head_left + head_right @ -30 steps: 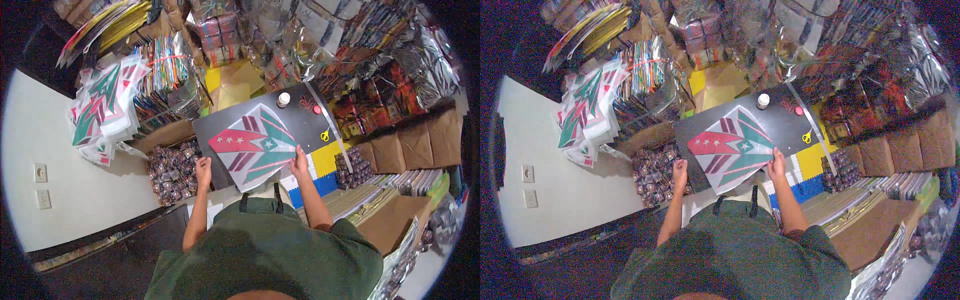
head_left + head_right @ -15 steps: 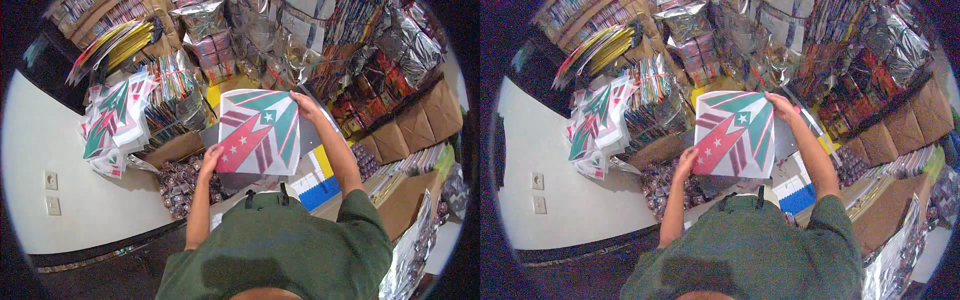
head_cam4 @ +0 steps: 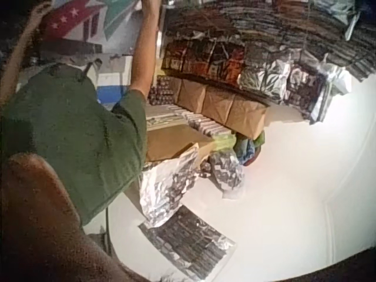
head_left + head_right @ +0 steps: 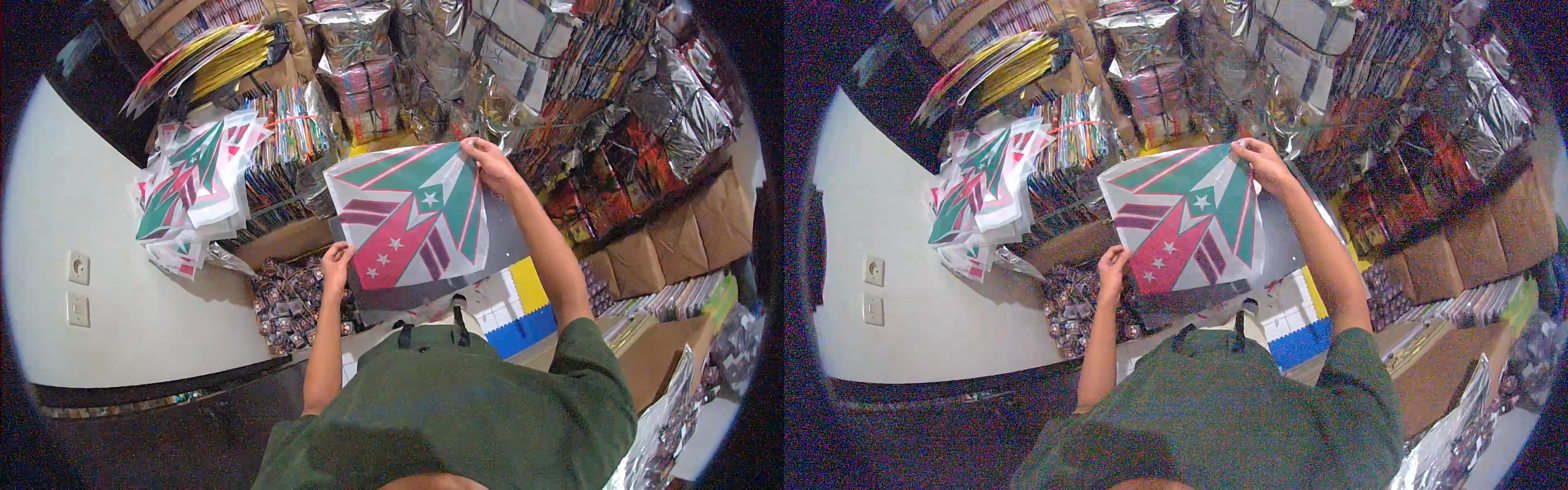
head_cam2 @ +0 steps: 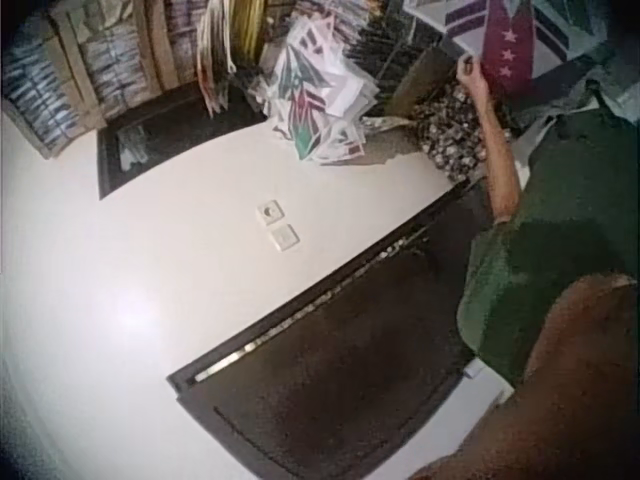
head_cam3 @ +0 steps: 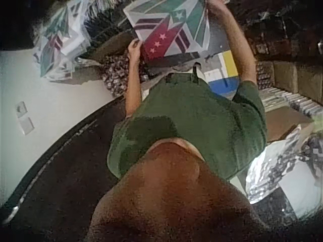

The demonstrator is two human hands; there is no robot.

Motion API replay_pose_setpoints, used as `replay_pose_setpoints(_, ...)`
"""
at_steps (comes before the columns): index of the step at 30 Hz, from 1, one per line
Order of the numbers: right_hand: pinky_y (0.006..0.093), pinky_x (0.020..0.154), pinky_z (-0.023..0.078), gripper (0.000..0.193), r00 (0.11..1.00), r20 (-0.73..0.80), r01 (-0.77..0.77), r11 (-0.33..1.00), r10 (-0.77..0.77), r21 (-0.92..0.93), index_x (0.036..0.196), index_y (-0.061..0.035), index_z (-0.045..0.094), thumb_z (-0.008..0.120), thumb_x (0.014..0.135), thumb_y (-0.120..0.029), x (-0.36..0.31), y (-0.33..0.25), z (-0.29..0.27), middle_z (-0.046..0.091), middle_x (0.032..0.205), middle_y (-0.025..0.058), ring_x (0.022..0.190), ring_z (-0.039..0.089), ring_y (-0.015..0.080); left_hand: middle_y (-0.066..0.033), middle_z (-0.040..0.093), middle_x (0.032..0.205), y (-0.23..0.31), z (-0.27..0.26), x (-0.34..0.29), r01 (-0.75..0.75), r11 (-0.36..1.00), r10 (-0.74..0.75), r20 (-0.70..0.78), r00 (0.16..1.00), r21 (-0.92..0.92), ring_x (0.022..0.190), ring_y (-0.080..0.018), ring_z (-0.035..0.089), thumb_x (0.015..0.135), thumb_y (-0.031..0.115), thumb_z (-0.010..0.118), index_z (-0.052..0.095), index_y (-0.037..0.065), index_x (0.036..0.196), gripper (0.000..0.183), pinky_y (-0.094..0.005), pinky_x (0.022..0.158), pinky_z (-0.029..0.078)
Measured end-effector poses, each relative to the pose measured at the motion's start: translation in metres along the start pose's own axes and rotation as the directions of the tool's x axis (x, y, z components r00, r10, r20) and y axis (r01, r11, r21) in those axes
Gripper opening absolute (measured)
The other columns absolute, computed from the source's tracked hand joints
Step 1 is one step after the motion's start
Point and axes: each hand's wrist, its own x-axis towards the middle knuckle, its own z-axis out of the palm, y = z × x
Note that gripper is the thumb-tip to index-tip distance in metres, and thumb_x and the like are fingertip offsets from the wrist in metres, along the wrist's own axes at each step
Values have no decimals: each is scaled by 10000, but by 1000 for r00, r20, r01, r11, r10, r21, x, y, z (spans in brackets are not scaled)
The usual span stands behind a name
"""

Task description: The person assembles a diamond-shaped kite by hand on a table. They smooth the kite's surface, apply adhesive from a small container to the edges, and press the edges down to secure them. The person repeats this process on different sections of the kite, flipping it over to work on both sides.

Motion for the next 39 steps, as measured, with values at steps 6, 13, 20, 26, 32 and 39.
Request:
replay_pose_setpoints(6,273,732,502,320,984,43,177,966,-172,-191,1161,-103,685,803,955,-317,13,-34,-8,673,915,-32,800,626,95,2,717,965,1,21,14,-5,996,6,-14,1000,89,867,-76,665,968,145,776,703,41,1121,199,-230,742,510)
replay_pose_setpoints(13,287,720,519,296,902,133,420,769,-410,-482,1101,-95,674,842,901,-234,-43,-56,20,707,878,-10,797,642,71,-66,705,1199,-17,82,-6,422,904,-425,34,905,69,1053,-221,697,1026,579,592,657,101,1296,554,-391,859,565)
replay_pose_setpoints(20,408,691,553,337,819,368,561,478,-441,-676,1075,-106,696,837,819,-274,-138,8,72,742,833,97,759,735,294,-157,595,1456,32,177,-68,739,478,-607,429,669,-476,1293,-402,611,899,920,352,519,117,1478,1004,-674,949,528)
replay_pose_setpoints(26,437,854,488,481,785,511,620,442,-351,-648,1167,-104,622,814,762,-278,-155,65,77,724,993,81,971,727,271,-117,718,1196,55,178,-75,694,512,-673,266,690,-507,1019,-272,732,983,724,533,655,111,1280,693,-497,821,633)
replay_pose_setpoints(32,431,929,460,572,742,590,669,402,-318,-626,1220,-125,603,857,748,-324,-172,93,96,718,1027,69,1073,688,267,-110,748,1026,31,118,-61,733,620,-708,202,676,-281,920,-228,749,1025,347,658,685,82,1181,309,-409,757,645)
replay_pose_setpoints(39,452,1005,428,677,773,552,634,387,-312,-669,1304,-124,585,861,773,-439,-180,118,130,735,1079,73,1098,682,290,-74,733,1001,0,63,-54,670,742,-664,127,737,-5,842,-151,734,953,81,705,650,35,1189,247,-284,611,607)
